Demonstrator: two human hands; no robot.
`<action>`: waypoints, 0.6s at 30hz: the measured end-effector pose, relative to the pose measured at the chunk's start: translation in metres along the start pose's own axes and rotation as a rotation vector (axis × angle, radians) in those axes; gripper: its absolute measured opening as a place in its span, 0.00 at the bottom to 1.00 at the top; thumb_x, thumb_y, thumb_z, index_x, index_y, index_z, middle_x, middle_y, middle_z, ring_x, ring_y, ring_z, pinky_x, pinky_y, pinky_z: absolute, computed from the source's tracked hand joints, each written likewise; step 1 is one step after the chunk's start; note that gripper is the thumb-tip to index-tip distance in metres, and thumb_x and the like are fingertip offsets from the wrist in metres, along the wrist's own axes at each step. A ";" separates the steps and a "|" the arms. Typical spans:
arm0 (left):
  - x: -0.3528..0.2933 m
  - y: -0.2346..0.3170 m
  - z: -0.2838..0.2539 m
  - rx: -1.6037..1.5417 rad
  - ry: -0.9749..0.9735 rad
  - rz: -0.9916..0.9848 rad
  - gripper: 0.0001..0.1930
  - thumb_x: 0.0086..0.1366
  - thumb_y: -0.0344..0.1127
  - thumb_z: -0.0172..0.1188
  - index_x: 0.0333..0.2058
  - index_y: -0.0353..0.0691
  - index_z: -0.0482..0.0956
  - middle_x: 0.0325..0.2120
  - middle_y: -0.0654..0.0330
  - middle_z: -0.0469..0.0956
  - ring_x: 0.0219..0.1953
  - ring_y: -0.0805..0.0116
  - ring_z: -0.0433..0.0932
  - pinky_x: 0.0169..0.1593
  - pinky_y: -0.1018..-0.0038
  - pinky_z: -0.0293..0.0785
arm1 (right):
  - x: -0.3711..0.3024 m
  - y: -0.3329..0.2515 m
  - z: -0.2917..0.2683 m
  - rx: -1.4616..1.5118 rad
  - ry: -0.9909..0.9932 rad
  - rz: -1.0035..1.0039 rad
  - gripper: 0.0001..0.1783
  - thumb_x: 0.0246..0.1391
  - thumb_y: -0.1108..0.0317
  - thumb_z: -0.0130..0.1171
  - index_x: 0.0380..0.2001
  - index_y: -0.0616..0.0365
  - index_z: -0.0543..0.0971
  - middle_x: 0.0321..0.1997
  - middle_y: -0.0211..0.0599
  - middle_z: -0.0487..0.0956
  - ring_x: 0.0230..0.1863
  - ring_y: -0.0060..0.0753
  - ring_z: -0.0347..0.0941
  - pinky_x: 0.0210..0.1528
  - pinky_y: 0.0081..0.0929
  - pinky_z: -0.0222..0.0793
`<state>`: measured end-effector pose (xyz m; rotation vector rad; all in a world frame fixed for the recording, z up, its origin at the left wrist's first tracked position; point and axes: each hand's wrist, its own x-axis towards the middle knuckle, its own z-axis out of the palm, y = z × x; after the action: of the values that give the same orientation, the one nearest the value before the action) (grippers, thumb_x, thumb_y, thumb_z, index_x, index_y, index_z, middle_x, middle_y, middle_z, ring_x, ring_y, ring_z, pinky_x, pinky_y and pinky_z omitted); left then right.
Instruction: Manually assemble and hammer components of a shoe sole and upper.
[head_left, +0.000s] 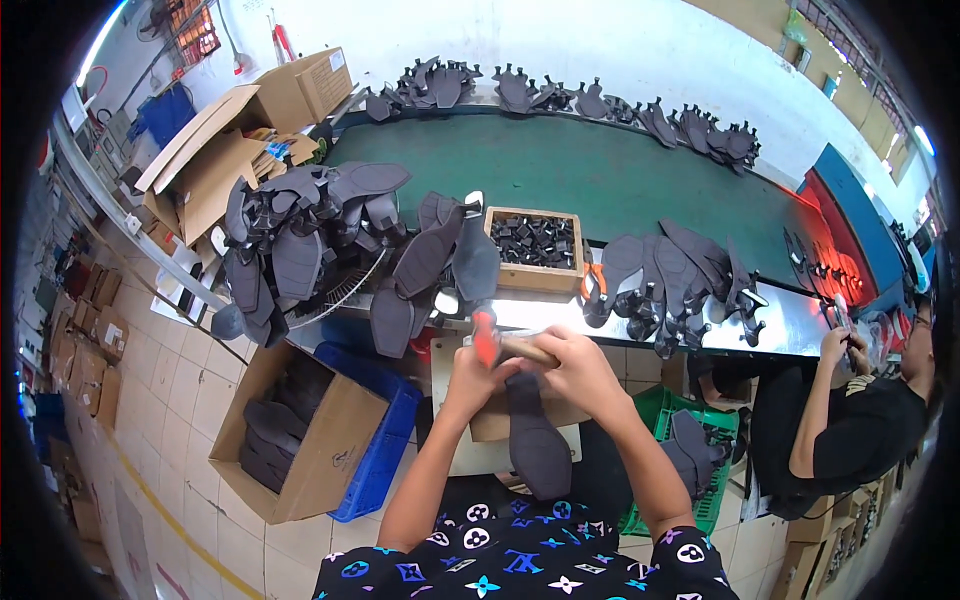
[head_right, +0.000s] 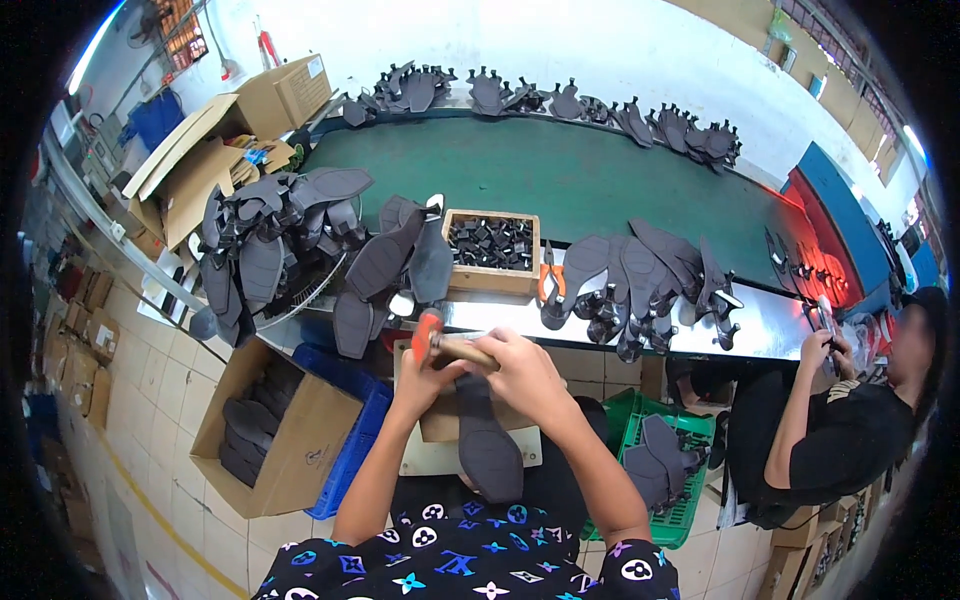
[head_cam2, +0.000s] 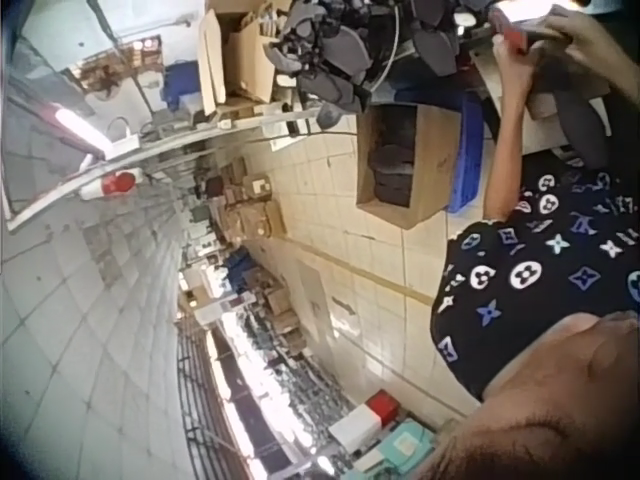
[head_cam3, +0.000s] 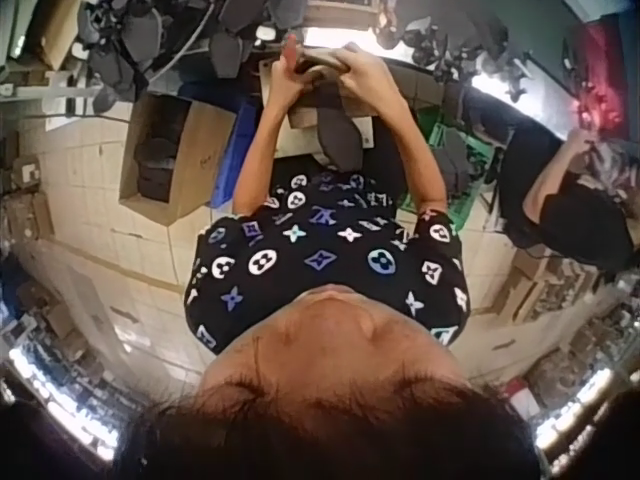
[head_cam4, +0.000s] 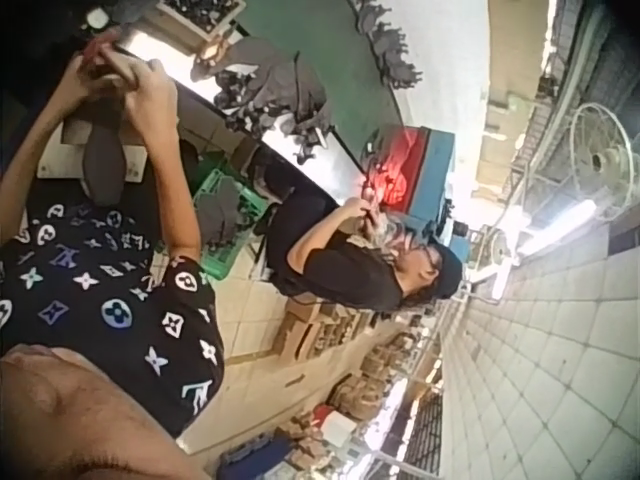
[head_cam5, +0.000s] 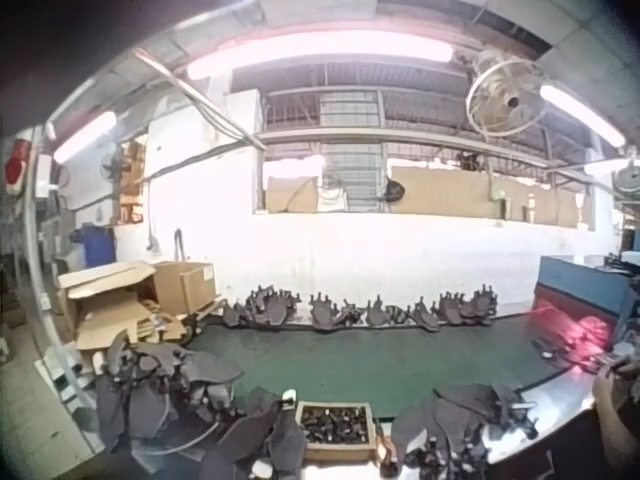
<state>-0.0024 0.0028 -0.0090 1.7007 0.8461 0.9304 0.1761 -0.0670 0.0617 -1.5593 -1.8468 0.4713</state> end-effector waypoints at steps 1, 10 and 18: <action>0.000 -0.004 0.002 0.020 0.016 0.041 0.14 0.55 0.26 0.70 0.42 0.33 0.84 0.34 0.60 0.85 0.36 0.77 0.80 0.41 0.78 0.76 | -0.005 0.007 0.005 0.077 0.067 -0.038 0.11 0.54 0.68 0.66 0.39 0.60 0.81 0.37 0.43 0.80 0.34 0.47 0.79 0.37 0.37 0.73; 0.002 0.004 0.001 -0.176 -0.071 -0.033 0.14 0.57 0.24 0.67 0.44 0.32 0.84 0.38 0.58 0.85 0.38 0.74 0.81 0.41 0.78 0.78 | -0.077 -0.037 -0.017 0.252 0.231 0.166 0.28 0.61 0.73 0.58 0.63 0.70 0.65 0.39 0.53 0.79 0.36 0.43 0.80 0.41 0.33 0.74; -0.001 0.002 -0.005 -0.164 -0.067 -0.009 0.13 0.57 0.24 0.66 0.43 0.32 0.85 0.39 0.57 0.85 0.40 0.74 0.82 0.43 0.77 0.79 | -0.095 -0.073 -0.057 0.117 0.309 -0.015 0.27 0.58 0.77 0.60 0.59 0.73 0.68 0.38 0.55 0.80 0.37 0.45 0.81 0.41 0.31 0.77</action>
<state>-0.0072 0.0038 -0.0055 1.5763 0.7124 0.9069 0.1685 -0.1830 0.1261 -1.4485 -1.5663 0.3055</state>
